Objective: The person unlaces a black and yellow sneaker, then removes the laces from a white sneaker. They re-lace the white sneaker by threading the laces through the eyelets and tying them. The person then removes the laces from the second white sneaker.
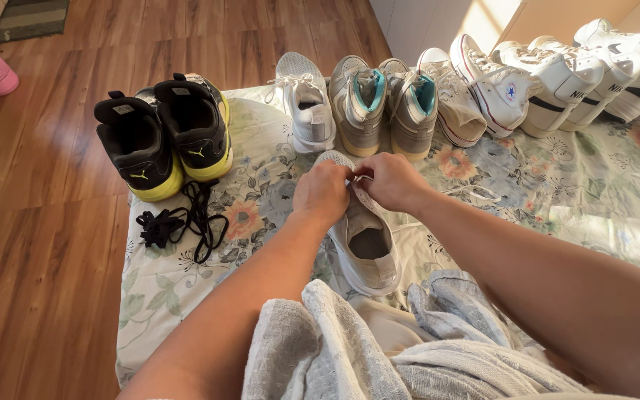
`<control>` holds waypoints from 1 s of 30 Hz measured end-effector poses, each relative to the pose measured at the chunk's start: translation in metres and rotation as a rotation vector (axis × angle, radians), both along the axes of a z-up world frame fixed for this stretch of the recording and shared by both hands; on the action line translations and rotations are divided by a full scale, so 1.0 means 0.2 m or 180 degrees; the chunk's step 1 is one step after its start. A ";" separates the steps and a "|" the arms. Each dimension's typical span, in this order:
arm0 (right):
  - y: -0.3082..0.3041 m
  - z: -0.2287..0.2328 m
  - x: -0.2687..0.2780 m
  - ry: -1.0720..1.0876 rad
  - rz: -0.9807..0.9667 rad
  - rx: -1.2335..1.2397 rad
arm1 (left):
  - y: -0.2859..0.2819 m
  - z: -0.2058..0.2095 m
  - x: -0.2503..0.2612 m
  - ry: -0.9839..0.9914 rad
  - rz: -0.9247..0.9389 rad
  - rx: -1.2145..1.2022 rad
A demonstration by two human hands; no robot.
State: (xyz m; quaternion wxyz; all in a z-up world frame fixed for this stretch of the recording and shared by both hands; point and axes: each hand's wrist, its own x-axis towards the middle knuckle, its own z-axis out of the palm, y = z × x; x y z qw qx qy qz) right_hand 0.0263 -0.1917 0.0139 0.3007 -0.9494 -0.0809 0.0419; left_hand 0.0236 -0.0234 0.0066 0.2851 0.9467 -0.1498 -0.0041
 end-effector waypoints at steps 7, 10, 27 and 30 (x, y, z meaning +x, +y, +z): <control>0.00 -0.07 0.00 0.0167 -0.0382 -0.0022 | 0.01 -0.08 0.03 -0.0033 0.0041 -0.0292; -0.04 -0.15 0.03 0.0539 -0.0779 0.1088 | 0.00 -0.11 0.03 -0.0039 0.0243 -0.0644; -0.22 -0.24 -0.05 0.1471 -0.1740 0.2405 | 0.07 -0.21 0.07 -0.0135 0.0327 -0.1560; -0.20 -0.23 -0.05 0.0797 -0.1643 0.2130 | 0.06 -0.17 0.06 -0.0109 0.0515 -0.1681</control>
